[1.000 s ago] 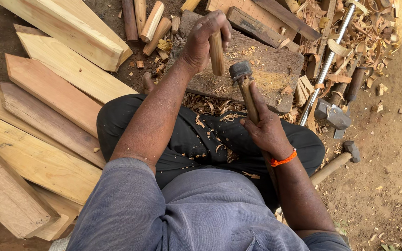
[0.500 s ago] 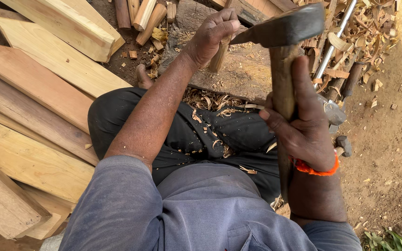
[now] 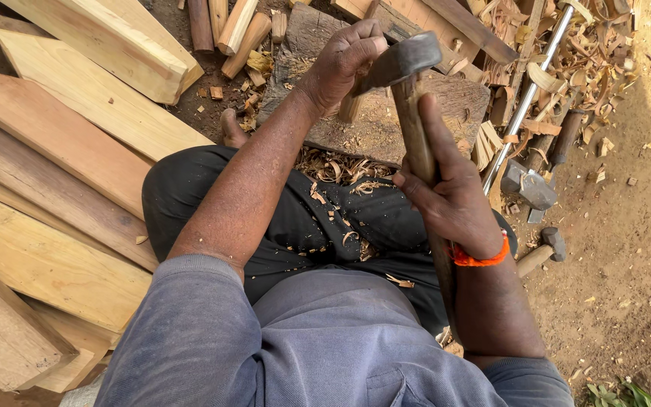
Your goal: The person sits on the ground and uses a hammer and chisel to carve a small wooden dowel. They repeatedly strike the chisel to shape the wood, occasionally rotating the dowel to work on different sides. Finished pieces are placed on a nearby pile.
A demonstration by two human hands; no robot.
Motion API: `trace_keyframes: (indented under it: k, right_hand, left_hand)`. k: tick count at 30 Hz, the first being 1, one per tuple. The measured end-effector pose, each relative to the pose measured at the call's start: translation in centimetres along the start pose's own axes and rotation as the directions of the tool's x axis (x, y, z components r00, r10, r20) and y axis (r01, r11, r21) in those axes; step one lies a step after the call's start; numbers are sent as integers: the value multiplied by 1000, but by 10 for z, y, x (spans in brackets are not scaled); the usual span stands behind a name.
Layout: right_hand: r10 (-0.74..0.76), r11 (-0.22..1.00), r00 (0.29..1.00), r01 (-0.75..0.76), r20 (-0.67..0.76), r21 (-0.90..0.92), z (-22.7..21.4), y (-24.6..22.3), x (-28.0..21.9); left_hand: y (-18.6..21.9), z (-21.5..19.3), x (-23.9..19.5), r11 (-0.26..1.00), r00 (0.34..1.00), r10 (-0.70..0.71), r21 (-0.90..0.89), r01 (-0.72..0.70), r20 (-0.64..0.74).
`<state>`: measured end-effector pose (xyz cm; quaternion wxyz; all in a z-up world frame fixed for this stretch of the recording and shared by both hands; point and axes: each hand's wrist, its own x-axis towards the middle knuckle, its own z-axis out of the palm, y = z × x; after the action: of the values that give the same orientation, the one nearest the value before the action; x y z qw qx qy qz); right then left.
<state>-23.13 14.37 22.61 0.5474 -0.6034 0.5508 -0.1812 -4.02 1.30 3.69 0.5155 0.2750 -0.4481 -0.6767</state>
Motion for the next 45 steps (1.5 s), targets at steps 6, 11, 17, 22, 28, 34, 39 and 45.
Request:
trace_keyframes:
  k: [6,11,17,22,28,34,39,45]
  right_hand:
    - [-71,993,997,68,-33,-98,-2,4,2]
    - [-188,982,982,188,1,-26,-4,14,0]
    - [-239,944,970,244,50,-220,19,50,19]
    - [92,988,995,-97,-42,-124,12,47,15]
    - [-137,987,990,139,-30,86,-4,22,-3]
    - [-111,981,992,119,57,-156,19,28,16]
    - [-203,939,978,206,39,-274,10,35,9]
    - [-93,971,996,94,14,-220,8,34,10]
  left_hand:
    - [-6,-3,-3,999,1000,22,24,-23,10]
    - [-11,-9,2,999,999,40,18,-40,13]
    - [-20,-18,0,992,997,3,-123,-13,-84]
    - [-19,-22,-1,992,994,81,-86,-88,-76]
    - [-33,-22,1,996,999,49,69,-51,22]
    - [-39,-22,7,971,974,223,101,-218,-37]
    - [-50,-26,7,992,993,118,43,-117,-18]
    - [-52,-30,8,975,989,147,170,-141,-23]
